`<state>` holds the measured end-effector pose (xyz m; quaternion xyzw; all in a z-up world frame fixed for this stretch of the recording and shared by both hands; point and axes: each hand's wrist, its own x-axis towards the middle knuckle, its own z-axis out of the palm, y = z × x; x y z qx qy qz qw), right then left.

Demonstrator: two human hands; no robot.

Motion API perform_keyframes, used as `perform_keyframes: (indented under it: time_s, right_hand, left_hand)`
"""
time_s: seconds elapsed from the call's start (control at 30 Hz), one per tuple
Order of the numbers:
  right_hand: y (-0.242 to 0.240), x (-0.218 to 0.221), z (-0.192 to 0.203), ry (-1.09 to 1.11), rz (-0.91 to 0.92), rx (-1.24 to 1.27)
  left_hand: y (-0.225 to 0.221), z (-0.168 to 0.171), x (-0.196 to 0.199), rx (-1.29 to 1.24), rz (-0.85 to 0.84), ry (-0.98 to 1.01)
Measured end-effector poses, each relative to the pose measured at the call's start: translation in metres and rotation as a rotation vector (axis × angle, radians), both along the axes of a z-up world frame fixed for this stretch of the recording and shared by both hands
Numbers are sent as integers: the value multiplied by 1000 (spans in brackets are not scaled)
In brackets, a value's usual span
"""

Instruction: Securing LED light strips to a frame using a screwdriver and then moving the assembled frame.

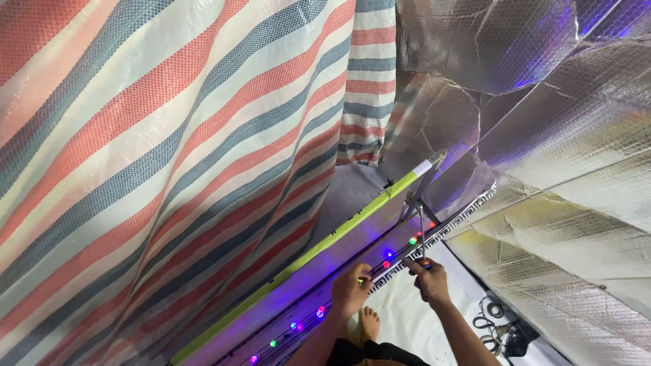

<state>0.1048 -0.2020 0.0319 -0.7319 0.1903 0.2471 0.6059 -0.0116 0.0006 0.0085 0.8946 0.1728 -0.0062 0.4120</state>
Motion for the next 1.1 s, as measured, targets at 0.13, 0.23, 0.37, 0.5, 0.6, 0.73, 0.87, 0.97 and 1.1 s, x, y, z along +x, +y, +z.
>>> perform_keyframes:
  time_s: [0.13, 0.23, 0.37, 0.5, 0.6, 0.73, 0.87, 0.97, 1.1]
  right_hand:
    - [-13, 4, 2, -97, -101, 100]
    - [-46, 24, -17, -288, -197, 34]
    - [-91, 65, -11, -359, -218, -4]
    - [-126, 132, -4, -440, -291, -100]
    - [-150, 182, -6, -462, -169, -150]
    - [-155, 234, 23, -320, 81, -82]
    - [-161, 275, 26, -326, 187, -30]
    - [-161, 302, 19, -344, 301, -40]
    - [-177, 341, -21, -1024, 843, -397]
  left_hand:
    - [2, 9, -20, 152, -104, -230]
    - [-4, 51, -28, 167, -77, -370]
    - [-25, 65, -29, 169, -125, -381]
    - [-51, 69, 3, 108, -291, -401]
    - [-78, 73, 45, 55, -315, -498]
    - [-108, 80, 108, 37, -372, -459]
    - [-129, 77, 151, 94, -328, -551]
    - [-140, 82, 169, 106, -303, -495]
    - [-152, 68, 192, 116, -313, -491]
